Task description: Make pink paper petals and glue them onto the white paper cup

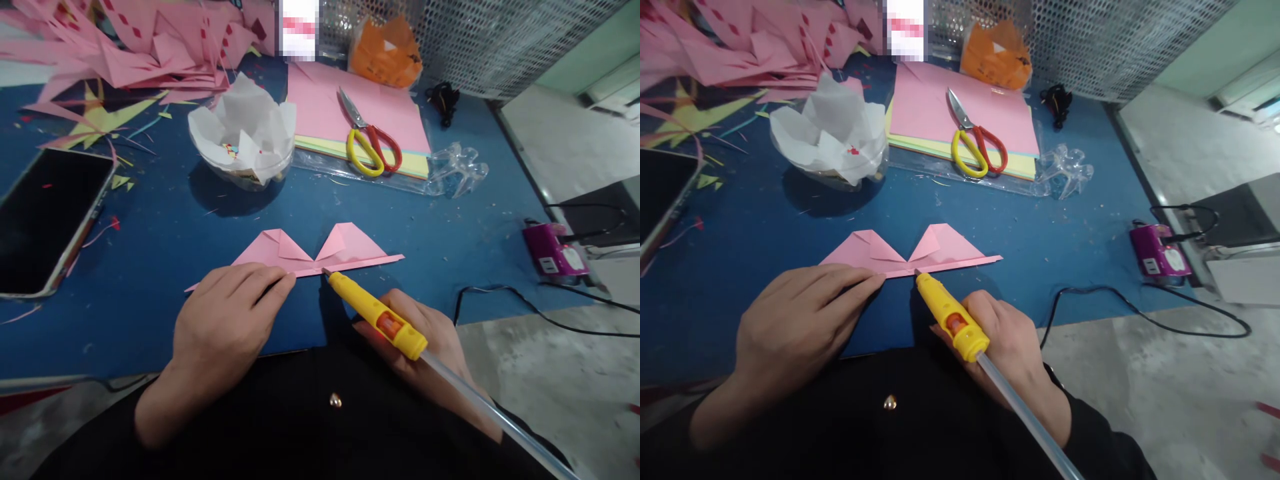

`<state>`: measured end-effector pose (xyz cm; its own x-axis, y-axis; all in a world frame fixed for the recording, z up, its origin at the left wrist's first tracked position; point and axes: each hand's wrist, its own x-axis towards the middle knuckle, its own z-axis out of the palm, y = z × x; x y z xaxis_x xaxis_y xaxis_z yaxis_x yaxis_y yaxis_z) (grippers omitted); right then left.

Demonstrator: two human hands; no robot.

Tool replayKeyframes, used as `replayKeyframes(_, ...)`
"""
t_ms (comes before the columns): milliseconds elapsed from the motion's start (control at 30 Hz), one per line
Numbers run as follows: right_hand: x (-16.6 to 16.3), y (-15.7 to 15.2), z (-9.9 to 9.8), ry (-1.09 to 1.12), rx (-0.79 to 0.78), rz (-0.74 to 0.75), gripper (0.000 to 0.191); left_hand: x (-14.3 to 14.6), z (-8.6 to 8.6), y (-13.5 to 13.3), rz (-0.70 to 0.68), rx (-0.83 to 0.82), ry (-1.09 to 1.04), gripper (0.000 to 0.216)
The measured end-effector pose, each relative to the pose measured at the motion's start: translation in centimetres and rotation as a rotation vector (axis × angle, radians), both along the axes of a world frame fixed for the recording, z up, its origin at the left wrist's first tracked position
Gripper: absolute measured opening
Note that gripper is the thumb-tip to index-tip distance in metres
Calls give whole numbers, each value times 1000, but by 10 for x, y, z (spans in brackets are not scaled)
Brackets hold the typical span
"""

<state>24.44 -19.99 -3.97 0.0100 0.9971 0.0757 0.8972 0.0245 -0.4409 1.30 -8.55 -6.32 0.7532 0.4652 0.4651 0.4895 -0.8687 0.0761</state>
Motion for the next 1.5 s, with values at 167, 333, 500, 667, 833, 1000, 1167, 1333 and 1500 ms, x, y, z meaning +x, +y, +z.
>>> replayKeyframes(167, 0, -1, 1, 96, -8, -20, 32, 1, 0, -1, 17, 18, -8, 23)
replayKeyframes(333, 3, -12, 0, 299, 59, -135, 20, 2, 0, -1, 19, 26, -32, 21)
replayKeyframes(500, 5, -17, -6, 405, 42, -146, 15, 2, 0, -1, 47, -26, -48, 17)
replayKeyframes(667, 6, -21, -9, 365, 16, -119, 15, -10, 4, -5, 199, -52, -27, 16)
replayKeyframes(833, 7, -20, -11, 313, 3, -89, 19, -36, 3, -7, 309, -37, -15, 15)
replayKeyframes(1000, -9, -2, -4, 346, -10, 36, 21, -53, 0, -10, 322, -82, -50, 14)
replayKeyframes(1167, -36, 26, 8, 278, 42, 184, 27, -60, -2, -13, 278, -76, -108, 12)
replayKeyframes(1333, -52, 41, 6, 194, -57, 290, 34, -65, -4, -14, 243, -68, -109, 14)
replayKeyframes(1500, -56, 43, -2, 173, -76, 337, 35, -65, -6, -14, 221, -55, -116, 15)
